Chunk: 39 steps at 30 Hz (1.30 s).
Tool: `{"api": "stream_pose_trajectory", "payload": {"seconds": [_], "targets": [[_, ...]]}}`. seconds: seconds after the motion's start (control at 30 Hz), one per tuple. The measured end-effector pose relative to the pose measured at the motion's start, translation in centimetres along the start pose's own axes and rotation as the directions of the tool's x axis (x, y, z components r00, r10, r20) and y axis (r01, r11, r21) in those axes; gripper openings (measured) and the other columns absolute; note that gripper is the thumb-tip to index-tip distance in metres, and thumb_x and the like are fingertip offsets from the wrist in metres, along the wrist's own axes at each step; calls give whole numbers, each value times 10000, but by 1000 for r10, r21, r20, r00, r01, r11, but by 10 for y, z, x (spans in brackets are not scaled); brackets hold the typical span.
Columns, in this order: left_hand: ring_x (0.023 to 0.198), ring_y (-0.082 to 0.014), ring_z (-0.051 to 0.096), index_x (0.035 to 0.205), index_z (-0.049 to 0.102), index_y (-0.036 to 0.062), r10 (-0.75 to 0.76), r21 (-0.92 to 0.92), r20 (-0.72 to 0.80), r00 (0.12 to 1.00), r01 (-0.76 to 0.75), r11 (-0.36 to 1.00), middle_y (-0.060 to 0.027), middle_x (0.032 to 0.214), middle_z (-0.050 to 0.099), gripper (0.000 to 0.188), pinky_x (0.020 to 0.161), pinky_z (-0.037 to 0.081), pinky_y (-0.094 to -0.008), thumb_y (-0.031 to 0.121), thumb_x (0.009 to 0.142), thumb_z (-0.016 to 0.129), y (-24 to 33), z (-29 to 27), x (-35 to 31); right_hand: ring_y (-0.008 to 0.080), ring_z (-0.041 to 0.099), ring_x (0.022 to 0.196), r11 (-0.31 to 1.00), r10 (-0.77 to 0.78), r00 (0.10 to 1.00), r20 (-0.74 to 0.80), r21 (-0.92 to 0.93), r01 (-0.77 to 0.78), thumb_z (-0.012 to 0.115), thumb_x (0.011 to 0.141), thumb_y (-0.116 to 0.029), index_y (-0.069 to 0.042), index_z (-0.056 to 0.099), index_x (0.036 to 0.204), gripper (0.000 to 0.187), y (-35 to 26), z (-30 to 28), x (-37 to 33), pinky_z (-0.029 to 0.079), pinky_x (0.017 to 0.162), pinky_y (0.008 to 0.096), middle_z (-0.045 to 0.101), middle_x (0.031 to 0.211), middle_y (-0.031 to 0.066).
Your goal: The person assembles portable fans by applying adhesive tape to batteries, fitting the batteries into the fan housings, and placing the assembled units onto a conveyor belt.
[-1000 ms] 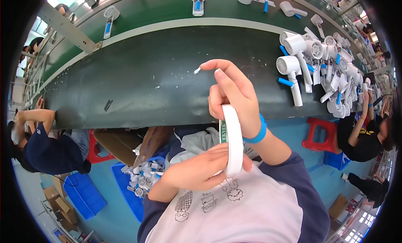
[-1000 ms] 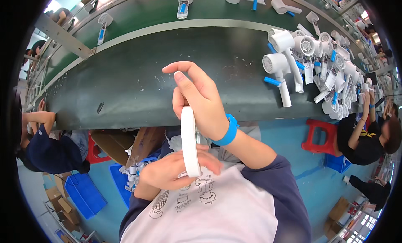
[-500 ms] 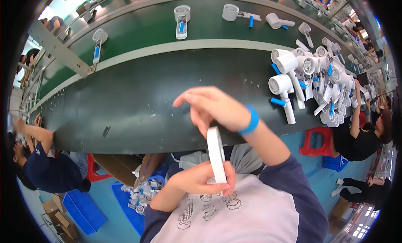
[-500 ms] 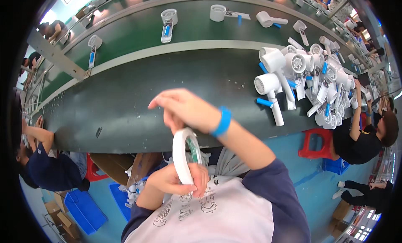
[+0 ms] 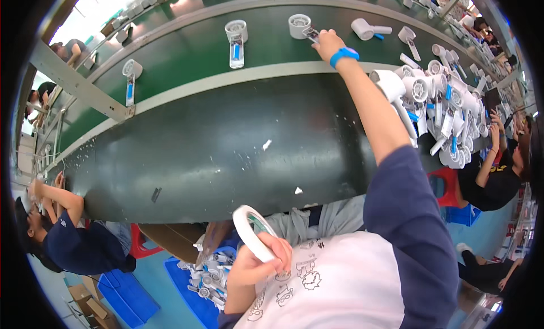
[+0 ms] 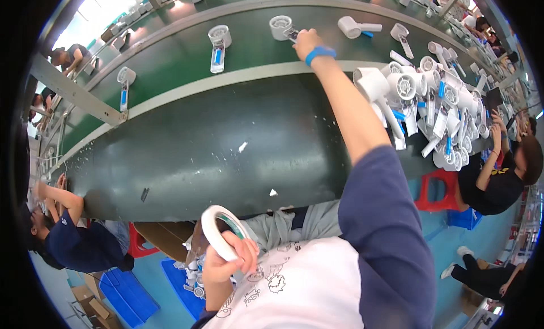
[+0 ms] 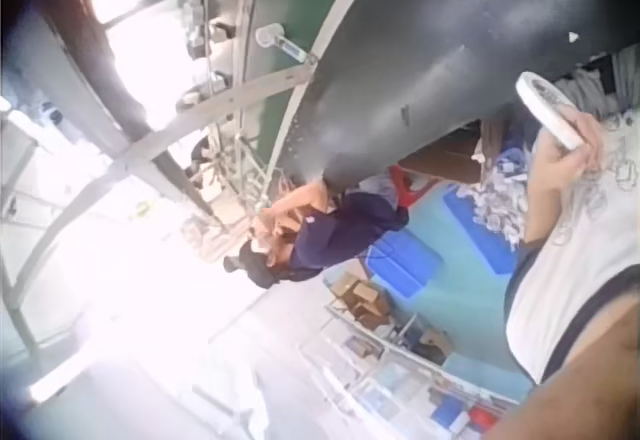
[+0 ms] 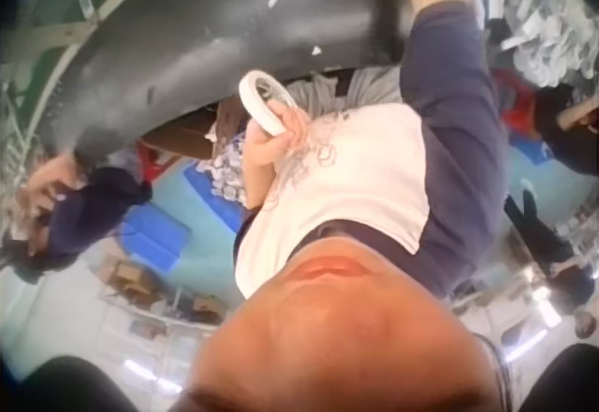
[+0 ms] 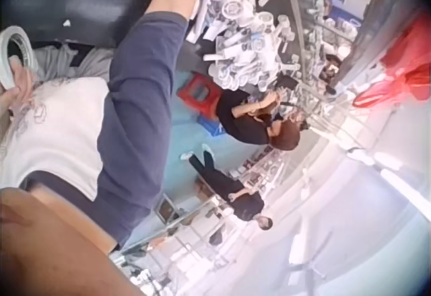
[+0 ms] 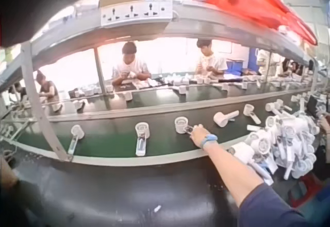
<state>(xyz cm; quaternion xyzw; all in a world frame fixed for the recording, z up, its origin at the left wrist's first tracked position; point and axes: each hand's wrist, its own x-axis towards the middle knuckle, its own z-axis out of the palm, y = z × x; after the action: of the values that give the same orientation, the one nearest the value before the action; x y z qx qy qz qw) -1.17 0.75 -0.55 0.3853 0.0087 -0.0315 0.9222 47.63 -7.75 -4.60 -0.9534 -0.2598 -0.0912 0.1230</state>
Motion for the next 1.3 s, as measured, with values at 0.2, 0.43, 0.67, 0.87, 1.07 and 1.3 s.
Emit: {"api": "stream_pose_trajectory", "payload": {"seconds": [0.2, 0.43, 0.67, 0.87, 1.07, 1.3], "targets": [[820, -94, 562, 1197, 496, -22, 66, 438, -277, 959, 65, 897, -70, 991, 609, 380, 730, 458, -243, -77, 821, 508, 8, 11, 25, 388, 569, 883, 892, 1, 999, -36, 451, 15, 741, 705, -119, -1, 470, 1005, 421, -87, -59, -239, 466, 736, 409, 549, 953, 194], [831, -81, 531, 1287, 507, 46, 103, 765, -184, 978, 77, 639, -60, 1113, 559, 531, 724, 469, -235, -104, 778, 515, -12, 2, 85, 281, 552, 900, 864, -23, 985, -170, 492, 105, 756, 685, -44, -25, 597, 996, 350, -95, -70, -338, 465, 753, 331, 563, 963, 124], [775, -92, 567, 1172, 556, 6, 164, 807, -257, 952, 118, 579, -48, 950, 600, 413, 725, 444, -224, -68, 766, 532, -20, 10, 68, 111, 624, 792, 132, 177, 912, 371, 909, -395, 616, 857, -23, 41, 614, 1030, 184, -87, -76, -342, 499, 667, 227, 669, 906, 89], [916, -143, 553, 1178, 579, 25, -131, 508, -263, 956, 253, 823, -110, 1191, 573, 424, 799, 435, -272, -26, 758, 558, -25, 26, 40, 140, 644, 816, -324, 54, 812, 581, 779, -536, 608, 856, -31, 33, 584, 1033, 190, -102, -72, -347, 533, 706, 237, 649, 960, 103], [866, -95, 560, 1203, 577, 25, -192, 307, -387, 902, 322, 896, -118, 1282, 527, 435, 800, 454, -268, -27, 773, 535, -24, 29, 38, 126, 568, 834, 374, 15, 967, 254, 896, -241, 577, 805, 47, 47, 604, 1056, 252, -100, -84, -350, 476, 737, 252, 595, 1055, 113], [855, -98, 566, 1191, 582, 7, -25, 625, -332, 943, 239, 743, -120, 1285, 520, 416, 797, 458, -267, -38, 780, 535, -32, 24, 41, 101, 563, 774, 333, -8, 917, 398, 866, -373, 555, 845, 6, 42, 610, 991, 160, -107, -95, -339, 464, 694, 225, 602, 963, 92]]}}
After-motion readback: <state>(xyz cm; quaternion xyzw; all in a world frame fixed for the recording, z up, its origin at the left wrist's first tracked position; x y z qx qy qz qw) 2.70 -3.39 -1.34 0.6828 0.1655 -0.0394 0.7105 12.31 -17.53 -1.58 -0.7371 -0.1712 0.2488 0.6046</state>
